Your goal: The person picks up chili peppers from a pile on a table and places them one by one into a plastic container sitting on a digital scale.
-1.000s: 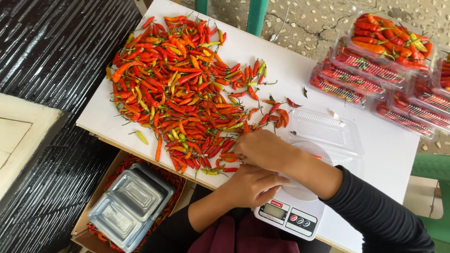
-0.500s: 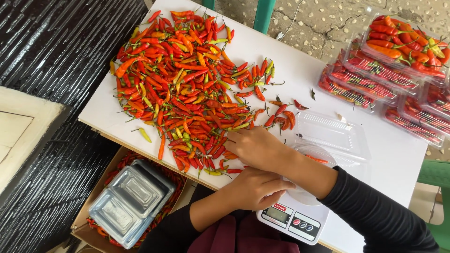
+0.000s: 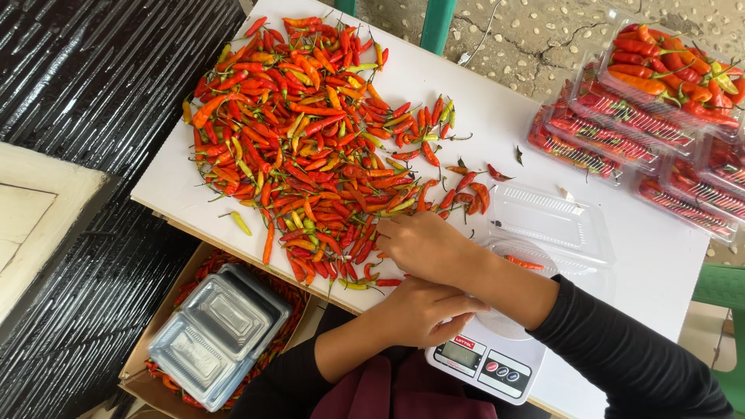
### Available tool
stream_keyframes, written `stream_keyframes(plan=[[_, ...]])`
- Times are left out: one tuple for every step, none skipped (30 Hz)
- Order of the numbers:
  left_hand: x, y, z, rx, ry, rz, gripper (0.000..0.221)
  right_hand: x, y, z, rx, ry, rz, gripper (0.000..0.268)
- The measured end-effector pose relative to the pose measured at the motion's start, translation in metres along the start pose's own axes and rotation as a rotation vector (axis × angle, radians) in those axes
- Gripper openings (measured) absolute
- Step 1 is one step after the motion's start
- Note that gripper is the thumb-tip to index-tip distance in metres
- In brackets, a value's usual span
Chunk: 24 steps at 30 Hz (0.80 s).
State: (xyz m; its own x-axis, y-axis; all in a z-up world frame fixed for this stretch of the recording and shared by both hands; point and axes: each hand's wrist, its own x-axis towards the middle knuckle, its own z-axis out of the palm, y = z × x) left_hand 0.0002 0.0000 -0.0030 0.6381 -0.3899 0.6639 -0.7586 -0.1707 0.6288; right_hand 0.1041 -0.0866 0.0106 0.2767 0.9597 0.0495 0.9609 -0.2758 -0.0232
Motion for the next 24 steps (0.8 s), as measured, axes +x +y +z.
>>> stream_keyframes(plan=[[0.0,0.001,0.0,0.0,0.001,-0.001,0.017,0.0,0.0,-0.007,0.0,-0.001,-0.001,0.019],[0.001,0.002,-0.001,0.022,-0.009,-0.004,0.017,0.0,0.0,-0.014,0.101,-0.042,0.057,0.01],[0.001,0.003,-0.002,0.043,-0.02,-0.007,0.017,0.0,0.001,-0.021,0.201,-0.082,0.115,0.001],[0.002,0.003,-0.002,0.043,-0.018,-0.007,0.017,0.0,0.003,-0.026,0.201,-0.084,0.115,0.001],[0.003,0.003,-0.003,0.034,-0.02,-0.006,0.017,0.001,0.004,-0.03,0.264,-0.071,0.117,0.004],[0.003,0.003,-0.003,0.024,-0.023,-0.005,0.017,0.001,0.006,-0.035,0.328,-0.057,0.119,0.008],[0.002,0.002,-0.002,0.024,-0.023,-0.005,0.017,0.005,0.005,-0.035,0.328,-0.058,0.119,0.008],[0.001,0.001,-0.001,0.029,-0.016,-0.004,0.017,0.008,0.004,-0.036,0.224,0.049,0.041,0.008],[0.0,0.0,0.0,0.033,-0.009,-0.003,0.017,0.011,0.002,-0.036,0.119,0.155,-0.037,0.011],[0.0,0.0,0.0,0.034,-0.01,-0.002,0.017,0.015,0.001,-0.033,0.118,0.156,-0.037,0.011],[0.0,-0.001,0.0,0.01,-0.009,0.001,0.018,0.019,0.0,-0.031,0.042,0.193,-0.092,0.012],[0.0,-0.001,0.0,-0.014,-0.008,0.003,0.019,0.023,-0.002,-0.028,-0.033,0.228,-0.146,0.021],[-0.002,-0.002,0.001,-0.014,-0.009,0.002,0.019,0.024,-0.003,-0.023,-0.033,0.229,-0.145,0.021],[-0.003,-0.003,0.002,-0.007,-0.011,0.002,0.021,0.026,-0.004,-0.018,-0.04,0.217,-0.177,0.02],[-0.005,-0.004,0.003,-0.001,-0.014,0.002,0.022,0.027,-0.004,-0.013,-0.048,0.205,-0.208,0.02],[-0.005,-0.005,0.004,-0.001,-0.013,0.002,0.022,0.027,-0.004,-0.013,-0.048,0.205,-0.209,0.02],[-0.006,-0.005,0.004,0.009,-0.012,0.004,0.021,0.027,-0.005,-0.013,-0.075,0.203,-0.212,0.019],[-0.006,-0.005,0.005,0.019,-0.009,0.004,0.02,0.027,-0.005,-0.013,-0.1,0.199,-0.218,0.019],[-0.007,-0.005,0.006,0.019,-0.007,0.003,0.02,0.027,-0.006,-0.01,-0.099,0.198,-0.22,0.019],[-0.007,-0.005,0.005,0.033,-0.005,0.002,0.02,0.027,-0.007,-0.007,-0.125,0.171,-0.207,0.014],[-0.007,-0.005,0.006,0.047,-0.002,0.002,0.02,0.027,-0.007,-0.003,-0.152,0.144,-0.195,0.011],[-0.006,-0.004,0.004,0.046,-0.003,0.002,0.02,0.027,-0.008,-0.005,-0.152,0.144,-0.194,0.011],[-0.005,-0.003,0.003,0.051,-0.011,-0.006,0.016,0.028,-0.01,-0.007,-0.179,0.173,-0.194,0.014],[-0.005,-0.002,0.002,0.057,-0.018,-0.015,0.012,0.029,-0.011,-0.008,-0.205,0.202,-0.195,0.017]])
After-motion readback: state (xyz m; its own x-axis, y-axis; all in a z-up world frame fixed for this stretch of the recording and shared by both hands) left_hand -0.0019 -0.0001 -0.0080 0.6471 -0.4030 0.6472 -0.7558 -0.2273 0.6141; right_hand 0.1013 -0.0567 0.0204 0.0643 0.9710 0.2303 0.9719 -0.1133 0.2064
